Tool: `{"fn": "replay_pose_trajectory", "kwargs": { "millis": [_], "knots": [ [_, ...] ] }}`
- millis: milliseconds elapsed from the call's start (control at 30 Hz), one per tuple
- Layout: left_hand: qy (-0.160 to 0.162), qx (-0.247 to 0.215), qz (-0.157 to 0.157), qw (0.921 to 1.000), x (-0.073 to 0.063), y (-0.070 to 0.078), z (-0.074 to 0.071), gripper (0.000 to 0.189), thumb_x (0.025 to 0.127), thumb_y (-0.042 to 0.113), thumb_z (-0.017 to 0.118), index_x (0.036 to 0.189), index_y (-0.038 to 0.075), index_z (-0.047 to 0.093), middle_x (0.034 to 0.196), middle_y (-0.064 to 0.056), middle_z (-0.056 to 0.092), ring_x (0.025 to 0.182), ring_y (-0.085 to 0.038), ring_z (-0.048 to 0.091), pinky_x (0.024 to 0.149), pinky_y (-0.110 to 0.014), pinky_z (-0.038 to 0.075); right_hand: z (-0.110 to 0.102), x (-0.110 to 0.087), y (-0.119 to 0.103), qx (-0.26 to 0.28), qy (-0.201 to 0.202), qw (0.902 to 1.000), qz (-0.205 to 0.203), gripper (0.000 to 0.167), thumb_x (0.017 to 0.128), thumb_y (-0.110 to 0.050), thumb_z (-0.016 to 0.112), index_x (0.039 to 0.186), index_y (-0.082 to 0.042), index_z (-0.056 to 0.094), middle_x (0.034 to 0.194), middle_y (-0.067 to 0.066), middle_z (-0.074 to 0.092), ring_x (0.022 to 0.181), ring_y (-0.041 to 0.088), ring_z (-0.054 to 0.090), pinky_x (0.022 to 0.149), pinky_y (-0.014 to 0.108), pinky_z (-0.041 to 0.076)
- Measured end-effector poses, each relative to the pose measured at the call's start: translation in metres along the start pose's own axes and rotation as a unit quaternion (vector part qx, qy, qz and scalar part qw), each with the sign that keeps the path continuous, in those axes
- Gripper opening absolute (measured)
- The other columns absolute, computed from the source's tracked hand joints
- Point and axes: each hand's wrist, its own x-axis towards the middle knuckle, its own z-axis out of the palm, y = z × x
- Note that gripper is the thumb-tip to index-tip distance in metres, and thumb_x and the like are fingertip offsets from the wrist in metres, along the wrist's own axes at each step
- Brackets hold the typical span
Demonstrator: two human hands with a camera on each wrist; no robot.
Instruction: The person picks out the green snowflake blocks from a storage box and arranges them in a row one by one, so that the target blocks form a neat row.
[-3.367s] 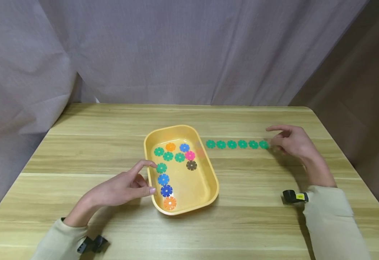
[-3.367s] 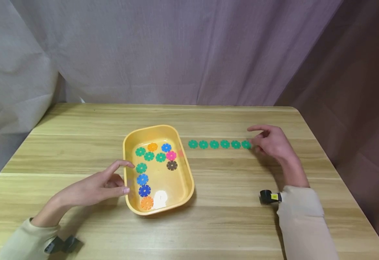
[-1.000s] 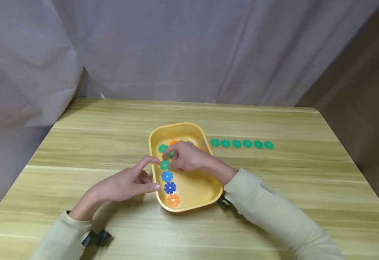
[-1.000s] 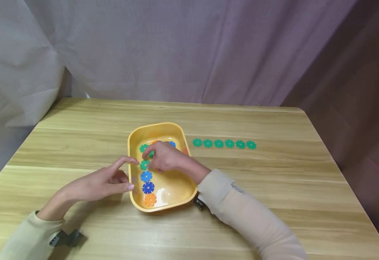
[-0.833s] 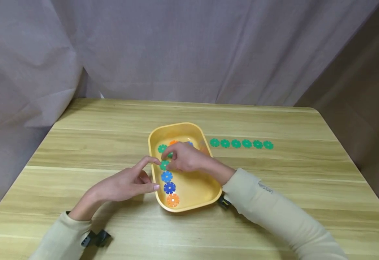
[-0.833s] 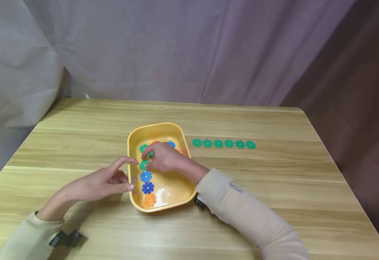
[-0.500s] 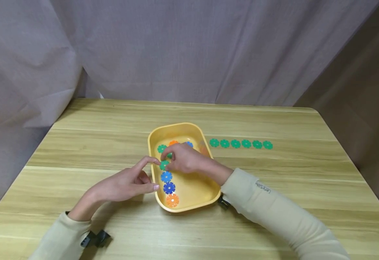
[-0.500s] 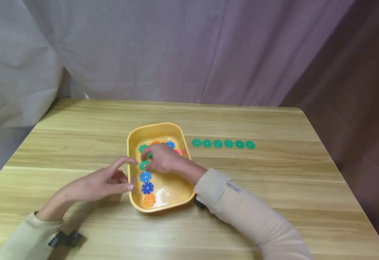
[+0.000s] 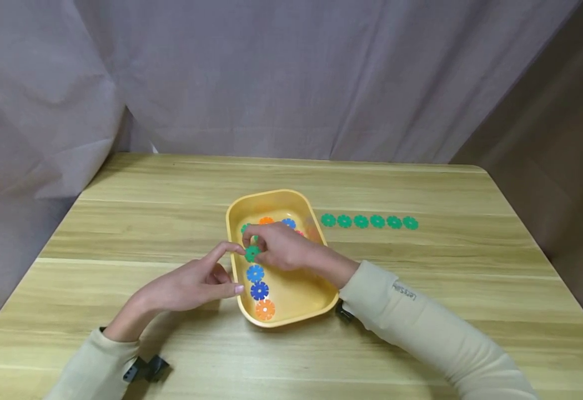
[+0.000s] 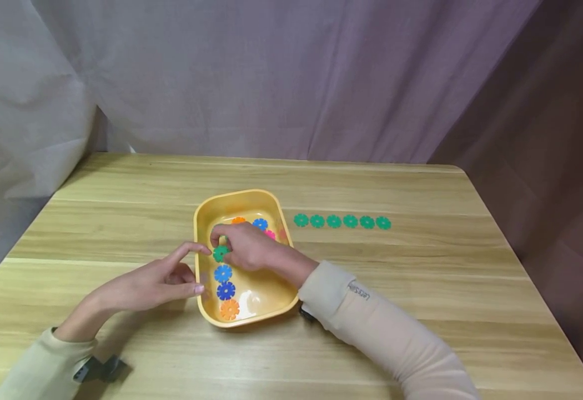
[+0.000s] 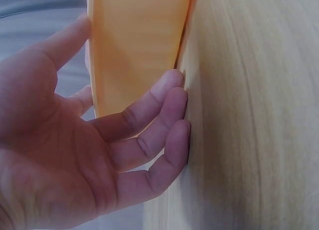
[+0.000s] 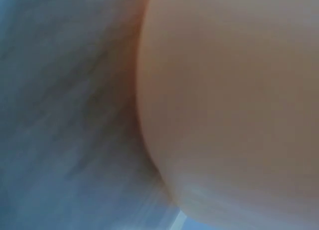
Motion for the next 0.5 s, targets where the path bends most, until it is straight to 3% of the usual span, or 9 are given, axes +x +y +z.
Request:
{"fn": "replay_pose_trajectory", "kwargs": {
  "millis": [200,500],
  "knots": [
    [0.000,0.001,-0.002,1.0000,-0.001,-0.001,0.000,0.063,0.102,0.042,0.071,0.150,0.024,0.036,0.097,-0.006,0.073,0.086,-0.021,0.069,0.080,-0.035,0.054,-0.006,-0.004,-0.002,0.047,0.017,0.9988,0.002,0.027,0.096,-0.006,0.073,0.119,-0.018,0.067,0.087,-0.002,0.073,0.075,0.011,0.065,0.071,0.025,0.053],
    [-0.004,-0.006,-0.002,1.0000,0.000,0.000,0.000,0.064,0.102,0.041,0.071,0.151,0.024,0.036,0.098,-0.006,0.074,0.087,-0.021,0.070,0.080,-0.035,0.054,-0.024,-0.014,-0.008,0.164,0.044,0.9841,0.051,0.026,0.097,-0.005,0.069,0.123,-0.011,0.072,0.091,0.009,0.072,0.058,0.019,0.066,0.050,0.024,0.048]
  ]
}}
